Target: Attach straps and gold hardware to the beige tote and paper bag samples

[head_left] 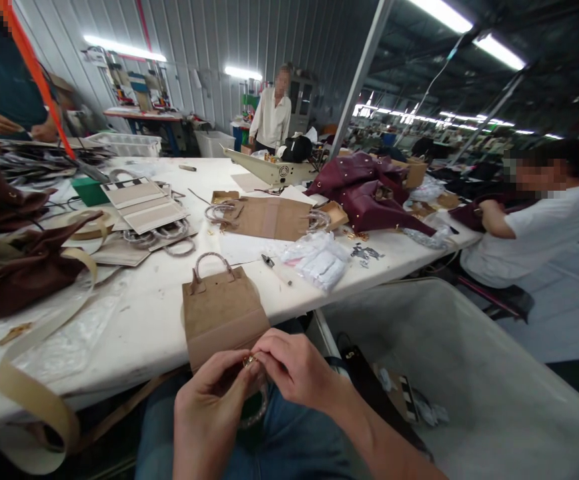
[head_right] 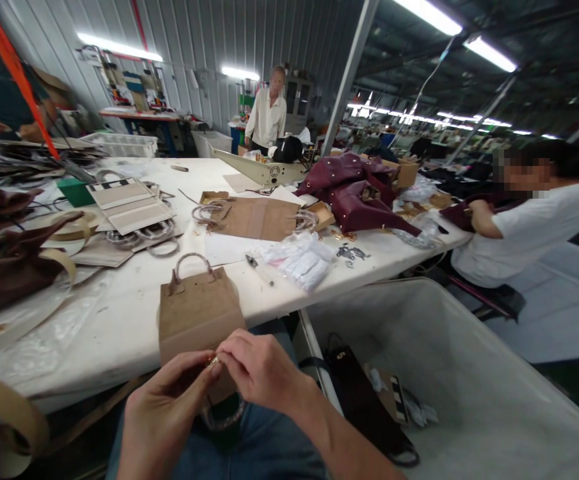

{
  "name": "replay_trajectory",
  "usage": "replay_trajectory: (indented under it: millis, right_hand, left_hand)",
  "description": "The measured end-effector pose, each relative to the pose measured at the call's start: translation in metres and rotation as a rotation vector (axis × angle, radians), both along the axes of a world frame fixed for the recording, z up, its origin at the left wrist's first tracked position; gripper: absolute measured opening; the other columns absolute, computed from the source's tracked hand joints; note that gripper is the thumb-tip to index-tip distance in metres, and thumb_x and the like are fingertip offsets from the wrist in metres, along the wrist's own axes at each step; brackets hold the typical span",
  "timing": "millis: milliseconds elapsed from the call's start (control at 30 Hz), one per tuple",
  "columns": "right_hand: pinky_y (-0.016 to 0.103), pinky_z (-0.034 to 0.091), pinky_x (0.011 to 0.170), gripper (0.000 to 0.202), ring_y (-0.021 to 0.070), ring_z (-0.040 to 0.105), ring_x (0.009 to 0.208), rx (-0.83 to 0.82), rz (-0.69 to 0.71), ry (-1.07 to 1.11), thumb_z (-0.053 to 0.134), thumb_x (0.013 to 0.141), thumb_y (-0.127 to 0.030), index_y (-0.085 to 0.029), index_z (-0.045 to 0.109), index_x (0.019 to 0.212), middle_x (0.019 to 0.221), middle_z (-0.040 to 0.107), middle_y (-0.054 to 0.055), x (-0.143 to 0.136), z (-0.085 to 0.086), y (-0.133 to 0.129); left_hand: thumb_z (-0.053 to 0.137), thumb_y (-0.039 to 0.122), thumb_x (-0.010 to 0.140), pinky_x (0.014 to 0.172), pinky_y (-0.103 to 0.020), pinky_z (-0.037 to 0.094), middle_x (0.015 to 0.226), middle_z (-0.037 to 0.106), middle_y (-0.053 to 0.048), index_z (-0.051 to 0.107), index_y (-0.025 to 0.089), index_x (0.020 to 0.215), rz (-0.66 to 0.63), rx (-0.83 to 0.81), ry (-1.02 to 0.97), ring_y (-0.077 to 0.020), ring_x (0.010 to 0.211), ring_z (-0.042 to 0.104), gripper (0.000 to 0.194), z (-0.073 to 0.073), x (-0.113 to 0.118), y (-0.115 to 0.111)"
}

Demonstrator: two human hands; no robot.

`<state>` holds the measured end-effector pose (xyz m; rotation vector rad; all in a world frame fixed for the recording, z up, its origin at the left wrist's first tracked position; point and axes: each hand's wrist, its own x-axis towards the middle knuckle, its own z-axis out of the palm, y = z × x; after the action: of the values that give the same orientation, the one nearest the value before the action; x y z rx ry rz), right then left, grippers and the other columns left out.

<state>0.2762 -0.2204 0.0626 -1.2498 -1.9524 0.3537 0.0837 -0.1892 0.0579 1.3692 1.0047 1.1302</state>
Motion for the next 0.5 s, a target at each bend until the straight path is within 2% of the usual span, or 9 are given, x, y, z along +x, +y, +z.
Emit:
replay_trajectory:
  millis: [100,167,333,500]
  right_hand:
    - [0.031,0.058,0.082,0.019,0.0195,0.073,0.095,-0.032,0.087,-0.031,0.051,0.115,-0.026,-0.022,0.069,0.117,0.105,0.078,0.008,0.009,0.009,0.001]
    - [0.031,0.056,0.08,0.017,0.0193,0.072,0.091,-0.045,0.088,-0.04,0.053,0.114,-0.026,-0.022,0.07,0.114,0.102,0.077,0.008,0.01,0.011,0.001]
    - [0.031,0.053,0.078,0.018,0.0188,0.069,0.086,-0.071,-0.044,0.077,0.052,0.111,-0.021,-0.023,0.068,0.102,0.093,0.073,0.006,-0.005,0.006,-0.004]
    - [0.028,0.055,0.074,0.022,0.0169,0.071,0.08,-0.089,-0.129,0.172,0.053,0.112,-0.023,-0.024,0.068,0.096,0.087,0.072,0.004,-0.014,0.004,-0.005]
  left_hand:
    - [0.099,0.046,0.076,0.067,-0.021,0.068,0.087,0.086,-0.005,0.09,0.023,0.089,-0.032,-0.052,-0.058,-0.0218,0.075,0.082,0.028,0.002,-0.004,0.002]
    - [0.097,0.045,0.079,0.069,-0.022,0.068,0.089,0.085,-0.005,0.09,0.023,0.091,-0.036,-0.036,-0.042,-0.0217,0.077,0.081,0.026,0.002,-0.005,0.0]
    - [0.087,0.043,0.092,0.076,-0.022,0.066,0.098,0.085,-0.006,0.09,0.024,0.1,-0.047,0.043,0.069,-0.0211,0.085,0.081,0.02,-0.002,-0.004,-0.005]
    - [0.086,0.047,0.093,0.079,-0.024,0.066,0.099,0.085,-0.007,0.089,0.025,0.1,-0.05,0.033,0.045,-0.0219,0.088,0.08,0.023,-0.022,-0.001,-0.001]
